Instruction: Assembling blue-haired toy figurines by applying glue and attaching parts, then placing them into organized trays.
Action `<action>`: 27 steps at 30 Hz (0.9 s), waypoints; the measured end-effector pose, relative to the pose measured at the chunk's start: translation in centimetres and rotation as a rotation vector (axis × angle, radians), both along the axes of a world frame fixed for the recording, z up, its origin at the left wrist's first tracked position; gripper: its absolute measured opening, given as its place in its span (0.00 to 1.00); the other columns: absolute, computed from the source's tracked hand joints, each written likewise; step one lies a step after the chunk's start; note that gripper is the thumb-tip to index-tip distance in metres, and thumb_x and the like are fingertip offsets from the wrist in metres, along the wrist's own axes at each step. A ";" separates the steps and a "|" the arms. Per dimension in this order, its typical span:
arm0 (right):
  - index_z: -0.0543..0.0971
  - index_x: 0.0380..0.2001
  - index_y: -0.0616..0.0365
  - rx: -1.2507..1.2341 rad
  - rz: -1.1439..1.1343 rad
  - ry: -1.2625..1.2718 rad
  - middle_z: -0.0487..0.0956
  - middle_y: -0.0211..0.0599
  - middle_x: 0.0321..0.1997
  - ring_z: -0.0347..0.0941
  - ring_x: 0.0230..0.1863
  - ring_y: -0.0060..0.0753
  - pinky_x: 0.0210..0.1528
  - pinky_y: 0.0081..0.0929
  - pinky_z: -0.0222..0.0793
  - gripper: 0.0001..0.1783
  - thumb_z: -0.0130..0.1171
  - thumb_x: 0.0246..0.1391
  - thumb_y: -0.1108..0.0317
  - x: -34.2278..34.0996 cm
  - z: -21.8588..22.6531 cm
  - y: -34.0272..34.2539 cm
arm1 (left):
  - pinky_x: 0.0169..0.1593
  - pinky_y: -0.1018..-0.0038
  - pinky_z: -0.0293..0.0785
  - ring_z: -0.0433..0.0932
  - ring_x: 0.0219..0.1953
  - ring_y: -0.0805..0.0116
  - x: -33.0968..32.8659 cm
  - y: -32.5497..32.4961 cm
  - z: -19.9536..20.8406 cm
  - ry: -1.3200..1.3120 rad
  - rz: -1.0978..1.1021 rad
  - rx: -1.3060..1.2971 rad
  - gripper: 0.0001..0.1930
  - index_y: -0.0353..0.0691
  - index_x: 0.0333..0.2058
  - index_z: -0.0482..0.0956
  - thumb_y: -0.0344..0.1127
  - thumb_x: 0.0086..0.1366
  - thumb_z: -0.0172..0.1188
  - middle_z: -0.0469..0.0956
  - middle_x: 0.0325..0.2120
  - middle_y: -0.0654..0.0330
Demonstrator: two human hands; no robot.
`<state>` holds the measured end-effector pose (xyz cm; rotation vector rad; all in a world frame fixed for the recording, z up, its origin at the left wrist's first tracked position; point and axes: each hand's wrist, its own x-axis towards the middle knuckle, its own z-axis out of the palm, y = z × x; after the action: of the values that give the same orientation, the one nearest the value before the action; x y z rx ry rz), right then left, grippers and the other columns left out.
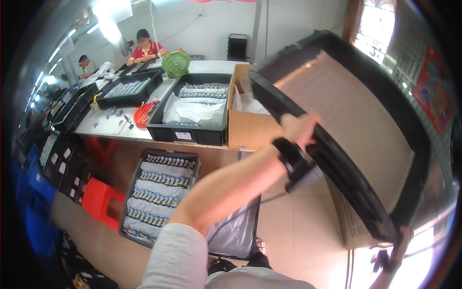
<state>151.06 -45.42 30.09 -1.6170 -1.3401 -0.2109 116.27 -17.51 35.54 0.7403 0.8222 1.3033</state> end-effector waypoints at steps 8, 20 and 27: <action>0.73 0.20 0.59 -0.310 0.555 0.640 0.68 0.24 0.21 0.61 0.22 0.17 0.28 0.17 0.56 0.07 0.54 0.39 0.67 2.6 4.3 39.1 | 0.17 0.73 0.76 0.74 0.20 0.58 -7.4 16.4 2.2 0.279 0.482 -0.142 0.13 0.34 0.24 0.70 0.38 0.47 0.59 0.69 0.21 0.53; 0.75 0.36 0.54 -0.526 0.816 0.487 0.72 0.28 0.31 0.67 0.31 0.17 0.30 0.14 0.60 0.17 0.52 0.46 0.55 0.2 -0.2 55.0 | 0.27 0.68 0.79 0.75 0.36 0.53 -13.4 22.4 -5.6 0.304 0.528 -0.286 0.29 0.31 0.42 0.67 0.51 0.51 0.59 0.71 0.34 0.46; 0.65 0.53 0.56 -0.512 0.726 1.049 0.72 0.31 0.41 0.68 0.38 0.23 0.40 0.21 0.65 0.25 0.44 0.57 0.53 20.3 -12.7 58.1 | 0.30 0.83 0.67 0.70 0.28 0.80 -9.8 1.3 -21.6 0.347 0.451 0.071 0.16 0.38 0.44 0.72 0.36 0.57 0.58 0.73 0.29 0.67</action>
<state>171.33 12.72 17.42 -1.1718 -1.0356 1.3214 106.47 -16.24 13.94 0.8839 1.2809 1.6338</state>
